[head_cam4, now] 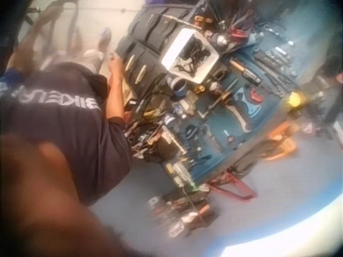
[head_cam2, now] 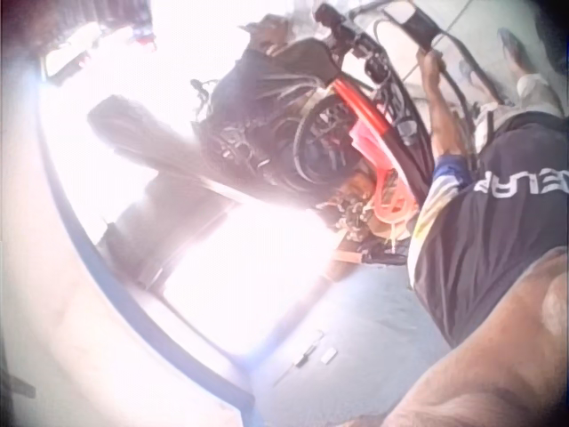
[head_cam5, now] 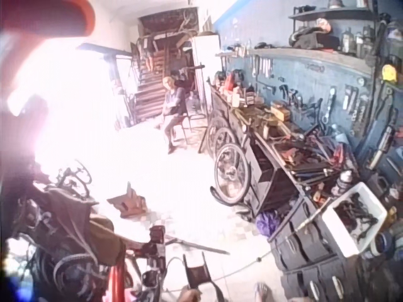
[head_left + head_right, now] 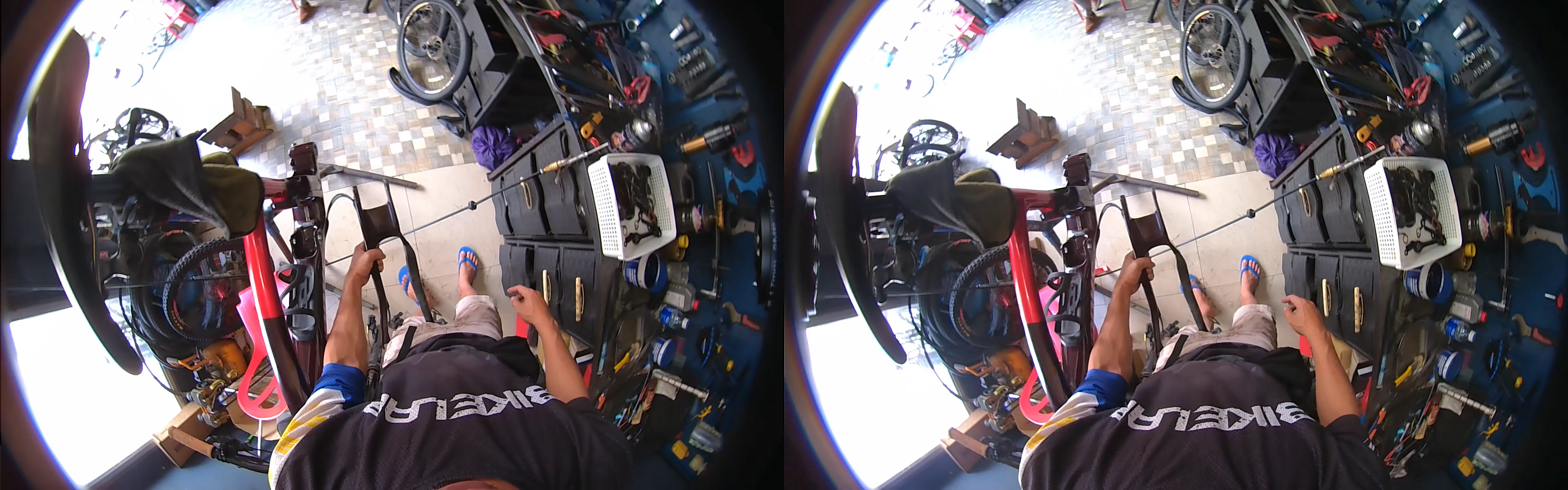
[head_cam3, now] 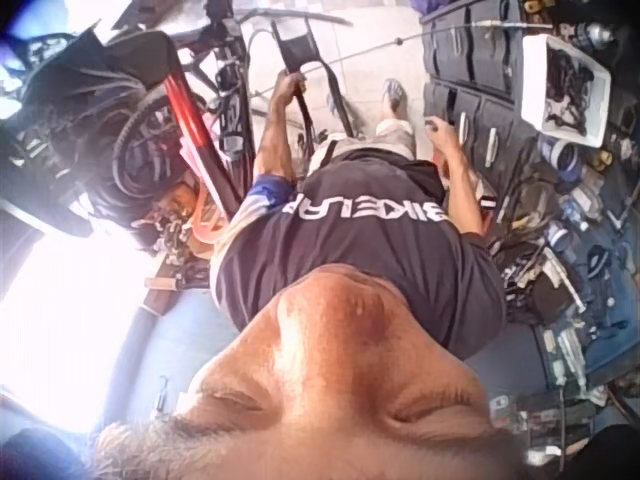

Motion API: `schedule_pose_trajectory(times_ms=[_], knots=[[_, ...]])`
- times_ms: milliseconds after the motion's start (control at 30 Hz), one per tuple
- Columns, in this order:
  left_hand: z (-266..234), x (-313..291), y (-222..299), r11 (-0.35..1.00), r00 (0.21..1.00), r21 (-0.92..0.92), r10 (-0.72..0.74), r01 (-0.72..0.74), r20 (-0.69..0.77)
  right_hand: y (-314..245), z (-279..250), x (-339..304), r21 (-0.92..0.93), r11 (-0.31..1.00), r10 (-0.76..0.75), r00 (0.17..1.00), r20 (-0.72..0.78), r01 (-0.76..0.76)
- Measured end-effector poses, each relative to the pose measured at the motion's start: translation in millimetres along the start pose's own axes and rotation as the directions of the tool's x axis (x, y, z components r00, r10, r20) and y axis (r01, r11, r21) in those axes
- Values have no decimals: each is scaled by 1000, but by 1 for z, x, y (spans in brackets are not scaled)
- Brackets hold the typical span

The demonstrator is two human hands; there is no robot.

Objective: The person assembles a bicycle fork onto a red bicycle frame. They insert a grease tube into the fork steerer, then repeatedly insert and tighten small hardware pieces into the fork crown using a screwdriver and pliers. The person works in a bike workshop with tools and parts visible on a workbench.

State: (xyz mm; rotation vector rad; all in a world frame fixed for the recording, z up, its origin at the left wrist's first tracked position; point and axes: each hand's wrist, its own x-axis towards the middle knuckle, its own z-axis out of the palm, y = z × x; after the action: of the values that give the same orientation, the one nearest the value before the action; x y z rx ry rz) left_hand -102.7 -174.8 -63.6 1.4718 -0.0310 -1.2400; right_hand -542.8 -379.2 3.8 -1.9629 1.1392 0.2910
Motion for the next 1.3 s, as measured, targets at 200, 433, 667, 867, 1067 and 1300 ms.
schedule_pose_trajectory(times_ms=[200,433,667,867,1067,1300], knots=[[-6,9,-3,980,985,-169,-79,105,155,24,-6,-31,64,995,85,994,-63,-81],[-14,6,-9,963,956,-213,-101,163,275,10,26,8,281,960,-10,1000,9,7],[-9,7,-4,953,889,-167,-162,254,427,-124,128,145,723,576,-130,831,541,-381],[3,17,-17,967,909,-210,-45,144,414,-114,132,142,807,483,-324,787,525,-339],[34,43,-48,878,930,-463,63,121,363,-119,85,140,654,753,-275,864,422,-80],[46,54,-43,836,949,-540,83,100,304,-140,51,143,484,874,-229,914,335,41]])
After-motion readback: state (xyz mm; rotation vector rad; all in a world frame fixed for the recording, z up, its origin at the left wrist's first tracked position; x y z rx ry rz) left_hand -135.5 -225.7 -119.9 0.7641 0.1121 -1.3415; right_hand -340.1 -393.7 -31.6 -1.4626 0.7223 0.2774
